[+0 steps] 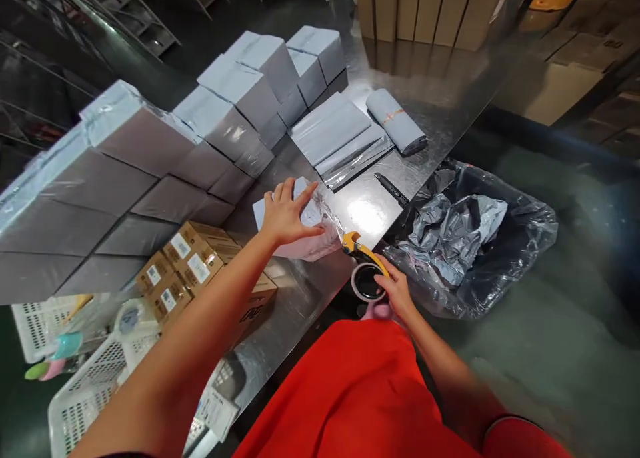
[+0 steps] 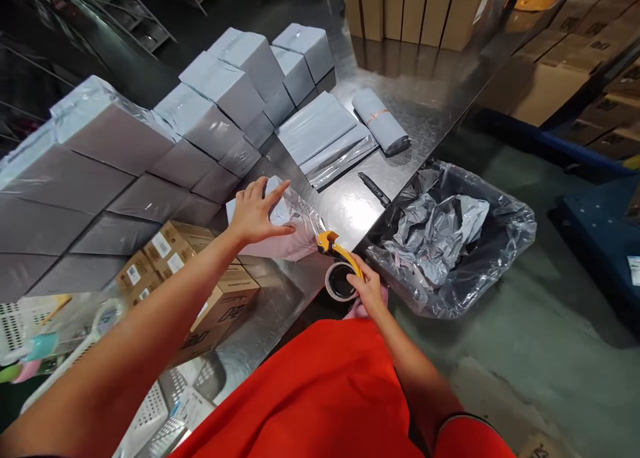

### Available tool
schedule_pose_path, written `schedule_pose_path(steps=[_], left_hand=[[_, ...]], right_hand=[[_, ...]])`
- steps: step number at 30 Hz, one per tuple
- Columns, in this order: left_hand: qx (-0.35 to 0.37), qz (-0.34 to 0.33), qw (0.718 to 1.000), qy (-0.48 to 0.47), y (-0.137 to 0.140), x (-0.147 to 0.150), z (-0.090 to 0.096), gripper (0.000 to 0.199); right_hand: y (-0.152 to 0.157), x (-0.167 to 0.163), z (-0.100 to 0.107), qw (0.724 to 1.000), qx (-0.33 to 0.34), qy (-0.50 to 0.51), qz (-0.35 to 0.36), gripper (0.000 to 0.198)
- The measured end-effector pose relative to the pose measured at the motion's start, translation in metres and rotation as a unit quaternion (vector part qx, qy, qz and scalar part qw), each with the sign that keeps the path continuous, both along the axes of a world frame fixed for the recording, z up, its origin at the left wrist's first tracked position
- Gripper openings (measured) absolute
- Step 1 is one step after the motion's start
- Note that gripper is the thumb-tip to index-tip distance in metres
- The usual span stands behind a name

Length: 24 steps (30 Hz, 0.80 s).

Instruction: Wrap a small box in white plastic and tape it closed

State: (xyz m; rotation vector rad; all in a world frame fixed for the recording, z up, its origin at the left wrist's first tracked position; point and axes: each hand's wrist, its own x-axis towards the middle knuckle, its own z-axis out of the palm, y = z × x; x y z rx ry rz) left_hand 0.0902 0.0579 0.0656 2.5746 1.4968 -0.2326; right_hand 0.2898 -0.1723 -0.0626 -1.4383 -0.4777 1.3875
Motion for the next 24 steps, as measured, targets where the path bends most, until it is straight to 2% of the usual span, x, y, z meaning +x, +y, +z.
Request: schedule_pose_path(steps=[4, 6, 8, 13, 20, 22, 24], left_hand=[[-0.001, 0.005, 1.000, 0.000, 0.001, 0.002, 0.000, 0.106], [0.002, 0.008, 1.000, 0.004, -0.001, 0.004, 0.000, 0.107], [0.002, 0.010, 1.000, 0.008, -0.002, 0.006, -0.001, 0.107], [0.002, 0.037, 0.999, 0.007, 0.000, 0.006, -0.001, 0.104], [-0.001, 0.061, 0.998, -0.006, 0.019, 0.005, -0.002, 0.100], [-0.005, 0.062, 0.998, -0.007, 0.024, 0.011, -0.001, 0.099], [-0.011, 0.087, 0.996, -0.011, 0.028, 0.019, 0.000, 0.097]], right_hand=[[-0.036, -0.004, 0.005, 0.999, -0.015, -0.008, 0.048, 0.064], [-0.034, -0.009, 0.004, 0.997, -0.015, 0.006, 0.079, 0.064], [-0.014, -0.013, 0.001, 0.994, 0.003, 0.011, 0.111, 0.062], [0.064, -0.011, -0.003, 0.983, 0.039, 0.007, 0.180, 0.054], [0.106, 0.004, 0.017, 0.969, 0.037, -0.025, 0.243, 0.053], [0.120, -0.006, 0.023, 0.952, 0.034, -0.071, 0.296, 0.051], [0.134, -0.021, 0.028, 0.904, 0.028, -0.120, 0.409, 0.049]])
